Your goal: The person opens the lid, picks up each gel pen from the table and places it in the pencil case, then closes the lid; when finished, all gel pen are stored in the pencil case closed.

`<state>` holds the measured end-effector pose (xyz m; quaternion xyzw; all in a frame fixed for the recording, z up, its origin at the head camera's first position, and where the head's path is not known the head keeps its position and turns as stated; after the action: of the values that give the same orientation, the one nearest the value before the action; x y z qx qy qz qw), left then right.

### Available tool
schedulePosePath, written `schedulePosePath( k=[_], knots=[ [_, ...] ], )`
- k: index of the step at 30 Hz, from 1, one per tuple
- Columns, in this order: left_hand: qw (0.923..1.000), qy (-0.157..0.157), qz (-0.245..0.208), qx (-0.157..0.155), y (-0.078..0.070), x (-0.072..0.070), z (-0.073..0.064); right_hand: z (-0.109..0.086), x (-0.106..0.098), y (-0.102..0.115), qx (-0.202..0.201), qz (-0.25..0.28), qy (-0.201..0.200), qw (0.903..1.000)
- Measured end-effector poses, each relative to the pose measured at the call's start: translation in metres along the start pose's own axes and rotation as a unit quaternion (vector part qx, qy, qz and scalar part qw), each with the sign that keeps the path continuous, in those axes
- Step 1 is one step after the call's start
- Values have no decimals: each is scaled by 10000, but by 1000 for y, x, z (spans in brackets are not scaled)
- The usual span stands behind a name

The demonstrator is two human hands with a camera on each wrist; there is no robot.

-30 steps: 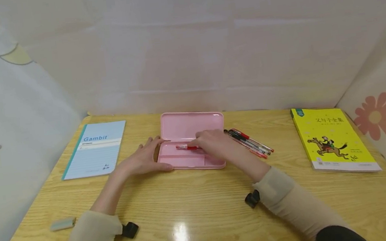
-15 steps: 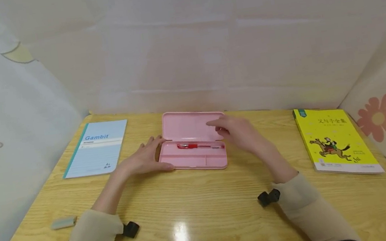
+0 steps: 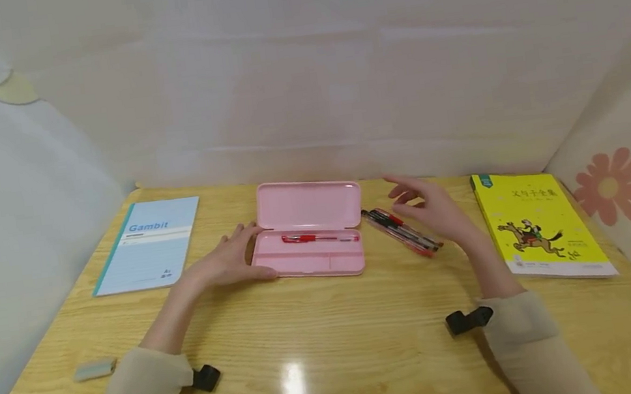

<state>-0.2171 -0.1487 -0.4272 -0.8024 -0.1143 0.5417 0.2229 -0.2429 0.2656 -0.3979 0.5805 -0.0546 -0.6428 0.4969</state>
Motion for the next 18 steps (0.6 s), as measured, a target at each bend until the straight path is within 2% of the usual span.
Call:
schedulePosePath(
  k=[8, 18],
  knots=[
    [10000, 14, -2, 29, 2, 0, 1, -8, -9, -19, 446, 58, 483, 9978],
    [10000, -24, 2, 65, 3, 1, 2, -10, -9, -28, 472, 75, 1099, 9928]
  ],
)
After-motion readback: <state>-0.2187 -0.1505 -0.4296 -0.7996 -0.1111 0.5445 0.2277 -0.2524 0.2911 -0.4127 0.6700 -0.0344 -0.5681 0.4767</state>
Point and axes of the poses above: each hand's wrist, its own z-axis towards the middle knuckle, its own x-axis out of the palm, y = z × x, the point moved 1 cm from there along z, towards the middle knuckle, and after that the axes turned 11 degrees about -x, right-handed, at the moved point
